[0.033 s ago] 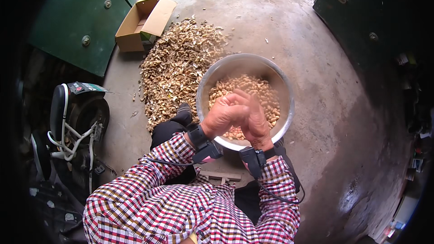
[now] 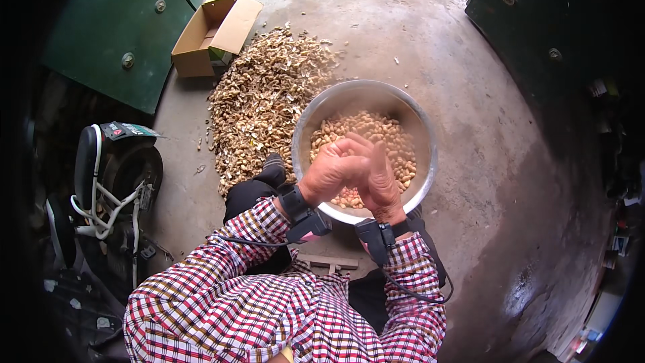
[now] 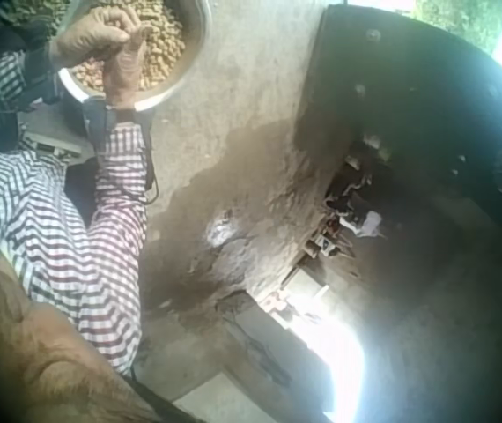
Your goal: Peeling peanuts by hand and placing the kernels into a metal bowl.
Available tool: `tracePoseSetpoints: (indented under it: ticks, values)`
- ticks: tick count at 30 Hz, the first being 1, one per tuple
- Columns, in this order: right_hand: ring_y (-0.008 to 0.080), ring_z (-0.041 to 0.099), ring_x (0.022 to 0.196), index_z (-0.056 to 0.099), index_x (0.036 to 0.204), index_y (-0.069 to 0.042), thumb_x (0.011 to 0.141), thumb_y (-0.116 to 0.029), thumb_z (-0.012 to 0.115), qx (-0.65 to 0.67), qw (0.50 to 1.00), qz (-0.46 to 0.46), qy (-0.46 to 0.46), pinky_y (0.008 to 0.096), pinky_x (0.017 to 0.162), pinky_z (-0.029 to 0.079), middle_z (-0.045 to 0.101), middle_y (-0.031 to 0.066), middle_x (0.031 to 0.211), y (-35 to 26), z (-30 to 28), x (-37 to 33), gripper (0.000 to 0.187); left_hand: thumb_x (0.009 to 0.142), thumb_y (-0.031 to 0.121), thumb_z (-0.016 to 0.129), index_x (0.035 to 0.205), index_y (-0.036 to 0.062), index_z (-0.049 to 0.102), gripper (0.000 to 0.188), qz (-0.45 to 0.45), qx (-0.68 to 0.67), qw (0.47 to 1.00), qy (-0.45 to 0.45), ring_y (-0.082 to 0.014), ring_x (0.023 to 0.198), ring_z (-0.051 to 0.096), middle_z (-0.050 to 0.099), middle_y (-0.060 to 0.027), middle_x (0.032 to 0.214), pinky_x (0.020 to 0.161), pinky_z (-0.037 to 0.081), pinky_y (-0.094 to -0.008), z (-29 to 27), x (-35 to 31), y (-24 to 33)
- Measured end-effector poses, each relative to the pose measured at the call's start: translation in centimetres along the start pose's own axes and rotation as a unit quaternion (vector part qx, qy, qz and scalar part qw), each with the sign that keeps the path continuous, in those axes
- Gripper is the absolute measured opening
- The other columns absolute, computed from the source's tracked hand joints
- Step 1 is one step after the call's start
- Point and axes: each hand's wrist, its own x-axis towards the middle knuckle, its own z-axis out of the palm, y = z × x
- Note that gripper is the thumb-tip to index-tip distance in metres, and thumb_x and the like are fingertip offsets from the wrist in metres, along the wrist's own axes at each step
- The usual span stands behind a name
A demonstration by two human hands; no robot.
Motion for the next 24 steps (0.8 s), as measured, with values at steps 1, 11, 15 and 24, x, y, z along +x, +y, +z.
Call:
tracePoseSetpoints:
  ticks: [1,11,15,24]
  values:
    - [0.0162,0.05,0.099,0.039,0.122,0.005,0.081,-0.05,0.052,0.001,1.0,0.001,-0.001,0.0265,0.083,0.041,0.05,0.0127,0.113,0.1,0.0,0.0,0.07,0.076,0.005,0.06,0.085,0.0021,0.058,0.01,0.017,0.007,1.0,0.023,-0.0071,0.058,0.053,0.058,-0.0017,0.071,0.05,0.042,-0.0195,0.4,-0.1,0.3]
    - [0.0191,0.046,0.106,0.025,0.129,0.008,0.06,-0.036,0.074,-0.171,0.984,-0.039,0.017,0.0289,0.09,0.036,0.046,0.0167,0.119,-0.6,1.9,0.0,0.095,0.073,0.003,0.062,0.082,0.0017,0.058,0.01,0.0,0.05,0.998,0.029,-0.0052,0.056,0.05,0.057,-0.0007,0.068,0.048,0.04,-0.018,-1.0,0.1,-0.1]
    - [0.0193,0.047,0.106,0.02,0.13,0.008,0.061,-0.025,0.072,-0.158,0.987,-0.039,0.011,0.029,0.091,0.036,0.046,0.0176,0.119,-0.5,2.1,0.1,0.092,0.074,0.004,0.062,0.082,0.0019,0.059,0.009,0.015,0.053,0.998,0.012,-0.0051,0.056,0.05,0.057,-0.0009,0.068,0.047,0.04,-0.0179,-1.1,0.1,-0.2]
    - [0.0223,0.049,0.107,0.019,0.131,0.005,0.061,-0.036,0.077,-0.131,0.99,-0.047,0.005,0.0307,0.089,0.042,0.044,0.0187,0.12,-0.3,1.7,0.1,0.1,0.075,0.006,0.062,0.083,0.0028,0.058,0.009,-0.029,0.002,0.999,0.028,-0.0063,0.057,0.052,0.057,-0.0013,0.069,0.048,0.042,-0.0186,-0.4,0.1,-0.1]
